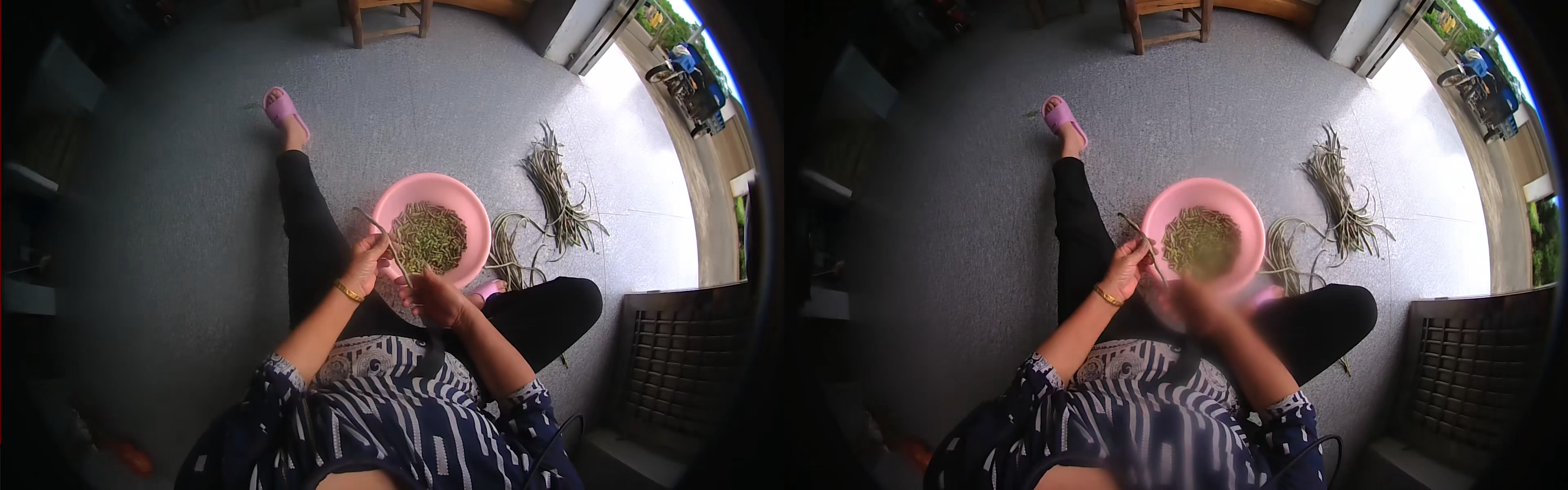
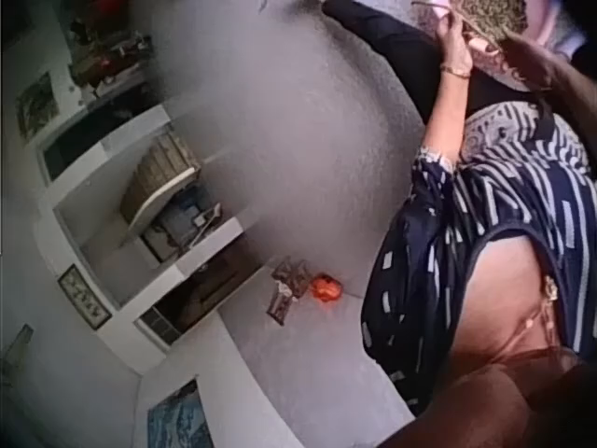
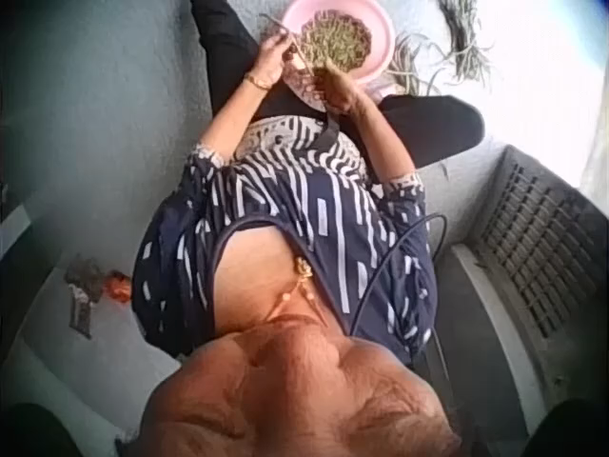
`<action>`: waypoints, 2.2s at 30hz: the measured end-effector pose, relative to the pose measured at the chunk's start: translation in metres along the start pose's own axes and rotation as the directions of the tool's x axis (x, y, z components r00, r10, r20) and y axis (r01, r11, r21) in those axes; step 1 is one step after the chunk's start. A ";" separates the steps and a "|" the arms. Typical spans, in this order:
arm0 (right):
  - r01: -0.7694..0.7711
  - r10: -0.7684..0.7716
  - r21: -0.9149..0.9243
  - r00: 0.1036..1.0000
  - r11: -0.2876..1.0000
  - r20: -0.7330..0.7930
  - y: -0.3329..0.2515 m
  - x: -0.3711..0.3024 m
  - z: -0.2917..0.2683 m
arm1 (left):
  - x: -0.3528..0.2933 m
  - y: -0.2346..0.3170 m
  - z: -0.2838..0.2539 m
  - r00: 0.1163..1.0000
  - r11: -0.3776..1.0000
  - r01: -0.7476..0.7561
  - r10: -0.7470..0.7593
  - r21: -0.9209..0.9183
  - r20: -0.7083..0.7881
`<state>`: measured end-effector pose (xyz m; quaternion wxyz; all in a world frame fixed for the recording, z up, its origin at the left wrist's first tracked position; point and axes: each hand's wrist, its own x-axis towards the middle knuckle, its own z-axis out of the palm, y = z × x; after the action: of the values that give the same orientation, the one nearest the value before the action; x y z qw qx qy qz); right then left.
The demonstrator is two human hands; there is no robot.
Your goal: The person is sitting on the floor, shelling yardlong beans into a pink plastic bowl.
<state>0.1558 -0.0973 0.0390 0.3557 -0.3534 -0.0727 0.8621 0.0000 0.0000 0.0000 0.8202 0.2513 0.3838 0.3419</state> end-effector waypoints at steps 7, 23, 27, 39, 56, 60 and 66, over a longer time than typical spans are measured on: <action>-0.031 -0.013 -0.208 0.979 0.978 -0.206 0.006 0.018 -0.025 | 0.015 -0.008 -0.015 0.993 0.998 0.021 -0.027 -0.052 -0.112; 0.248 -0.467 -0.646 0.863 0.722 -0.191 0.030 0.037 -0.031 | 0.025 -0.021 -0.024 0.978 0.990 0.062 -0.036 0.124 -0.205; 0.385 -0.704 -0.819 0.709 0.427 -0.034 0.028 0.038 -0.028 | 0.024 -0.021 -0.023 0.960 0.978 0.187 -0.203 -0.095 -0.192; 0.141 -0.428 -0.989 0.897 0.040 0.110 0.036 0.032 -0.033 | 0.035 -0.025 -0.034 0.927 0.906 0.213 -0.306 -0.365 -0.218; 0.145 -0.370 -0.682 0.908 0.717 -0.197 0.017 0.044 -0.048 | 0.032 -0.025 -0.027 0.987 0.997 0.057 -0.065 -0.054 -0.144; 0.142 -0.399 -0.814 0.910 0.564 -0.117 0.025 0.046 -0.036 | 0.033 -0.030 -0.023 0.990 0.998 0.055 -0.052 0.025 -0.129; -0.052 -0.516 -0.942 0.826 0.331 -0.227 0.024 0.044 -0.032 | 0.033 -0.029 -0.023 0.965 0.998 0.049 -0.057 -0.036 -0.254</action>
<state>0.1412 -0.0898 -0.0187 0.2258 -0.6811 -0.5004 0.4844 0.0082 0.0093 -0.0480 0.7764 0.1826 0.4875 0.3551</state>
